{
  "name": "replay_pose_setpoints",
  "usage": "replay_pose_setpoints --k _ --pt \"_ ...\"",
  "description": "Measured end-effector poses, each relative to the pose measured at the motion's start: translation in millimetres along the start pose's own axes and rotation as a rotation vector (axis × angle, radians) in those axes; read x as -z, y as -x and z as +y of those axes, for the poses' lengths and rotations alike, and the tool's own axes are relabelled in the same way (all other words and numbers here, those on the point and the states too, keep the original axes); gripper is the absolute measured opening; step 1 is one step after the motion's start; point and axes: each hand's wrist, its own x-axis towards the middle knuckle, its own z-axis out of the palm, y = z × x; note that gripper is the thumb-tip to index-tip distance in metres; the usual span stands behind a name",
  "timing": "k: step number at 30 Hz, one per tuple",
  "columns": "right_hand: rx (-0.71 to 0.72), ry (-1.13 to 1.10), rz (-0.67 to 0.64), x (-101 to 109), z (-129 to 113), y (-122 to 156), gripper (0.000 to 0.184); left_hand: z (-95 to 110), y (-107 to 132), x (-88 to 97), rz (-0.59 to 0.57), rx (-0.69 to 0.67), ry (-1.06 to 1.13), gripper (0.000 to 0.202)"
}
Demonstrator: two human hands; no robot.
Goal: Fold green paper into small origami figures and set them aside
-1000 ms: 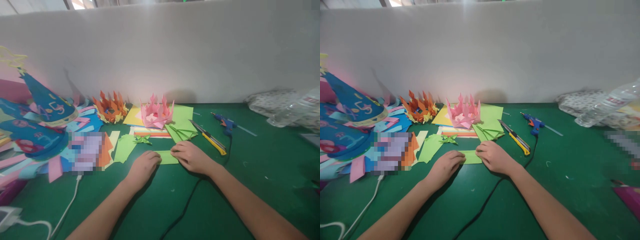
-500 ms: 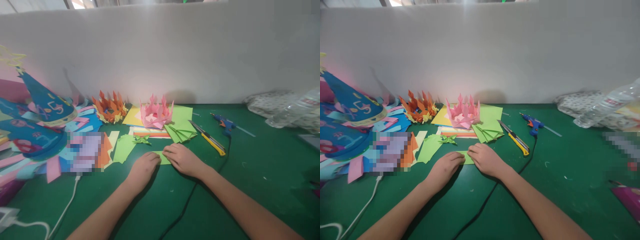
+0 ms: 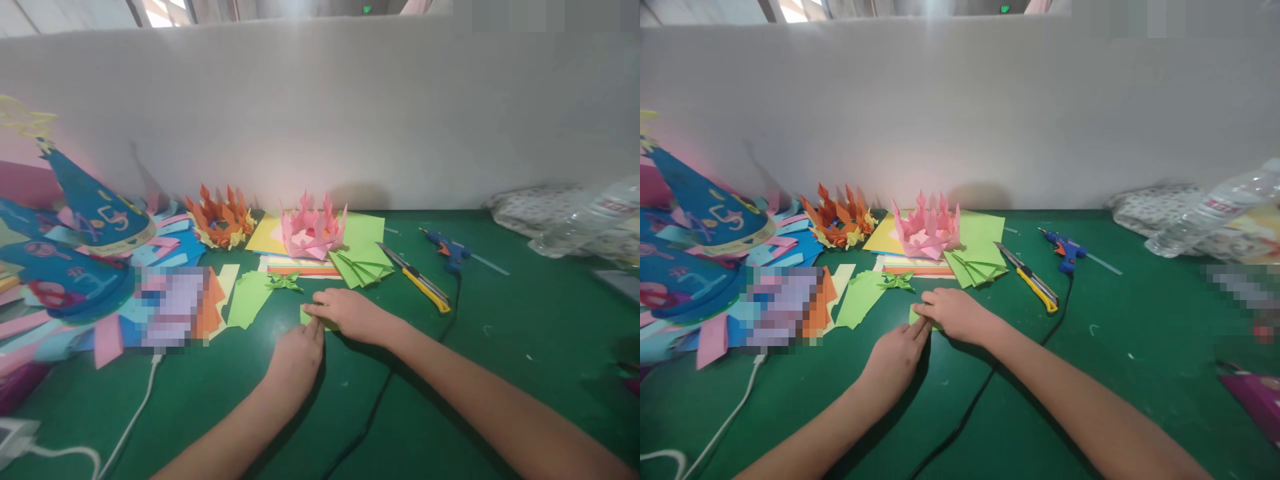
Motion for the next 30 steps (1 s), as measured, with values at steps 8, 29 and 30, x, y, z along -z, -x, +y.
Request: replay_pose_setpoints --k 8,29,30 --pt "-0.056 -0.038 0.063 -5.5 1.0 4.5 0.039 0.5 2.9 0.7 0.030 0.059 0.041 0.060" --pt "-0.432 -0.205 0.388 -15.6 0.6 50.1 0.029 -21.0 -20.7 -2.8 0.389 0.036 0.361 0.012" --pt "-0.432 -0.214 0.389 -16.0 -1.5 48.3 0.031 -21.2 -20.9 -4.1 0.402 0.032 0.383 0.010"
